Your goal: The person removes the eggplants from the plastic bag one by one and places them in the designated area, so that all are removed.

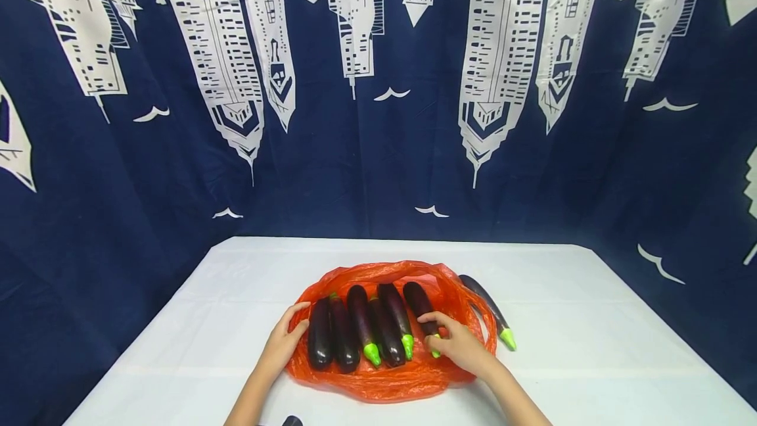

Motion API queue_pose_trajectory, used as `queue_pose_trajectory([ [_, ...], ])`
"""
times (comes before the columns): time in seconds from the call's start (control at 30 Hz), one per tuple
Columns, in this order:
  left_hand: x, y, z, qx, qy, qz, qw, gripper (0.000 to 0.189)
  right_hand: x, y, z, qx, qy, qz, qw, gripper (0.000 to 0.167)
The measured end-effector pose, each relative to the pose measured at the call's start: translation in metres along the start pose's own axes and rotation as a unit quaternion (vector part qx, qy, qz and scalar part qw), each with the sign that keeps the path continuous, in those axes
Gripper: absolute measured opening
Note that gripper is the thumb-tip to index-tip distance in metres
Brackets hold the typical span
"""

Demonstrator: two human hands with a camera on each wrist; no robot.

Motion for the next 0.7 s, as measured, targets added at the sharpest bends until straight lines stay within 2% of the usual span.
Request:
queue_pose_trajectory([
  [0.17,-0.001,0.000,0.000,0.000,-0.006,0.002,1.0000,0.036,0.008,0.008,-0.003,0.006,0.012,-0.008,0.9999,0.036],
  [0.47,-0.001,0.000,0.000,0.000,-0.003,-0.006,1.0000,0.036,0.026,0.018,-0.015,0.048,0.025,-0.021,0.9983,0.035],
  [0.7,0.000,-0.001,-0.001,0.002,-0.002,-0.004,1.0000,0.036,0.037,0.027,-0.023,0.055,0.034,-0.018,0.9977,0.033],
])
Point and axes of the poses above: each hand's wrist, its own z-axis towards the middle knuckle, its own y-axis out of the back of the hand, x = y × z, the point moved 7 cm from there along z, towards the middle knuckle, and after that the axes turned 7 degrees about x, right-handed, at the moved point
